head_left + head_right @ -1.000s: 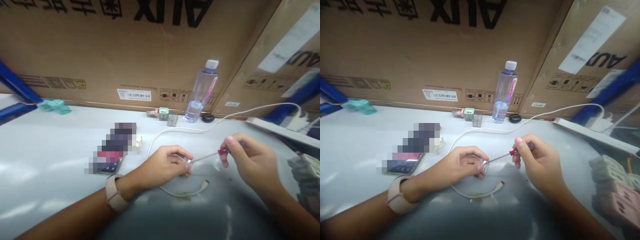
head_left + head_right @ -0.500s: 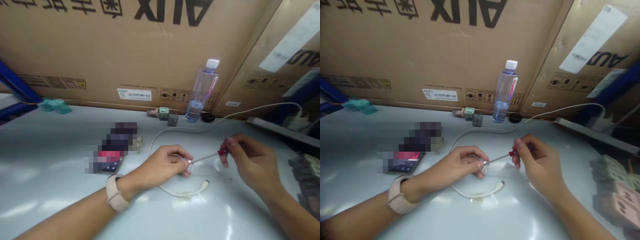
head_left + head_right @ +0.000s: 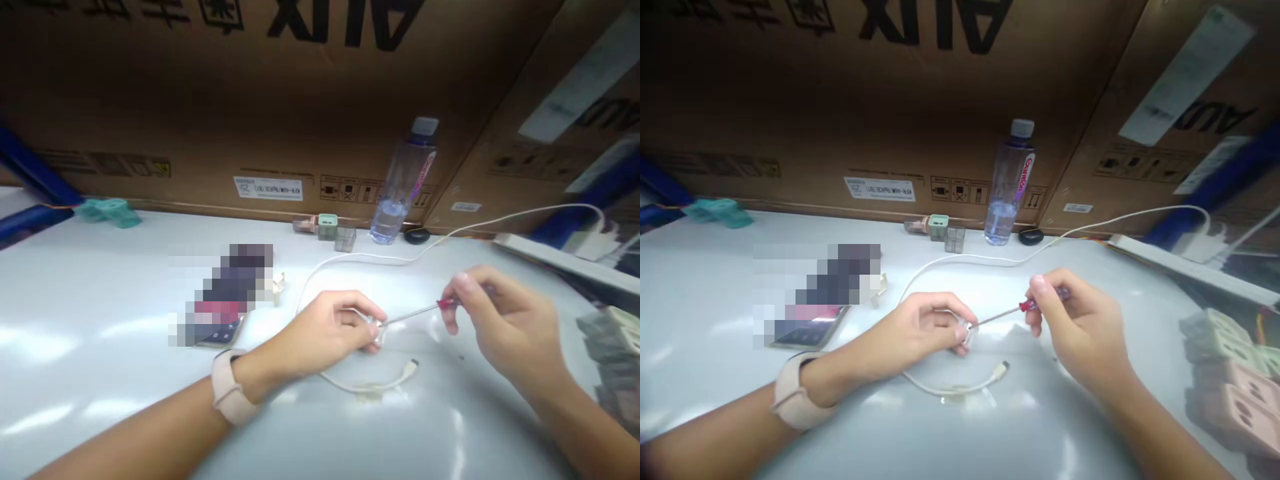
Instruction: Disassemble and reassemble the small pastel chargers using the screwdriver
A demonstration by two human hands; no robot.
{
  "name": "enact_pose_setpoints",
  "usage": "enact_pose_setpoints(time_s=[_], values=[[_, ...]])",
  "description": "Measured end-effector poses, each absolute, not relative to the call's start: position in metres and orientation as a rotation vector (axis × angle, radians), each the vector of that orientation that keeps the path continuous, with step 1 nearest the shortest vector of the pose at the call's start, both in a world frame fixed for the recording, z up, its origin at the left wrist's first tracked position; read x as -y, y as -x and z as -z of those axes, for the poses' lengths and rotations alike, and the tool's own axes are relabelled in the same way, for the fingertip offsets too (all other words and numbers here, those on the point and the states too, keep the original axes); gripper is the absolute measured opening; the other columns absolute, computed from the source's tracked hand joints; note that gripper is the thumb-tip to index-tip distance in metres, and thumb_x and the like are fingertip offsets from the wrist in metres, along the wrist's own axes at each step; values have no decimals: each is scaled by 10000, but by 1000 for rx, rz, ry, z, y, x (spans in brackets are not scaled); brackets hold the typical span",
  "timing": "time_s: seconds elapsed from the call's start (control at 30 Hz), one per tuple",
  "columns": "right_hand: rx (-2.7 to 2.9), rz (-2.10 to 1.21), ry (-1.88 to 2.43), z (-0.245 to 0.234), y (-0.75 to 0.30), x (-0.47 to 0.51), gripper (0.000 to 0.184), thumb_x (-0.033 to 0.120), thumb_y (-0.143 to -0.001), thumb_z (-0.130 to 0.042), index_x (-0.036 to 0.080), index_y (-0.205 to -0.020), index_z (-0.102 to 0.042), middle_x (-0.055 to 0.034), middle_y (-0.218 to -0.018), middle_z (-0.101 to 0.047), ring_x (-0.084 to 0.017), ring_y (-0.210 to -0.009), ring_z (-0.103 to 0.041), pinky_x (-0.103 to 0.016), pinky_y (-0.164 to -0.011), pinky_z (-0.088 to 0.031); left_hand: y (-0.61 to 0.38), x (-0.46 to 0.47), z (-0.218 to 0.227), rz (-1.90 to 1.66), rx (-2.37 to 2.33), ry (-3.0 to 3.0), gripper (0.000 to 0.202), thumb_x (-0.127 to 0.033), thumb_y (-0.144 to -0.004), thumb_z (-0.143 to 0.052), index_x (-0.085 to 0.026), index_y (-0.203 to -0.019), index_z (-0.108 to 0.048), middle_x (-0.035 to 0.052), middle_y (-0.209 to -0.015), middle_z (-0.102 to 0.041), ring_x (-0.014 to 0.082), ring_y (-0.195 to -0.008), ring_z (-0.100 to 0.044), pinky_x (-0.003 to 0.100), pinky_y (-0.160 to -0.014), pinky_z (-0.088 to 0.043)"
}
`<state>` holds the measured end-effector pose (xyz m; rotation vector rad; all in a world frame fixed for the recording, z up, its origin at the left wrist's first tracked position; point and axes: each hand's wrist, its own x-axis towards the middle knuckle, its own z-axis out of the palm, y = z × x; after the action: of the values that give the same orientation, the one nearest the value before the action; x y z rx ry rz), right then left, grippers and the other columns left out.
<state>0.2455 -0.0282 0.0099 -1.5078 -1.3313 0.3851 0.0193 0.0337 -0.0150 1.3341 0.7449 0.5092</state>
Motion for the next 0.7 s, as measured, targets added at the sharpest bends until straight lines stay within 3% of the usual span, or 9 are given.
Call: enact_pose_setpoints(time_s=[0.7], values=[[1343, -235, 1492, -10, -246, 32, 380, 513, -997, -677, 278, -701, -706, 0, -525, -634, -195, -486, -595, -355, -531, -540, -23, -34, 20, -566, -808, -1285, 127, -212, -822, -790, -142, -926, -771, 47, -804, -771, 210, -831, -741, 342, -869, -572]])
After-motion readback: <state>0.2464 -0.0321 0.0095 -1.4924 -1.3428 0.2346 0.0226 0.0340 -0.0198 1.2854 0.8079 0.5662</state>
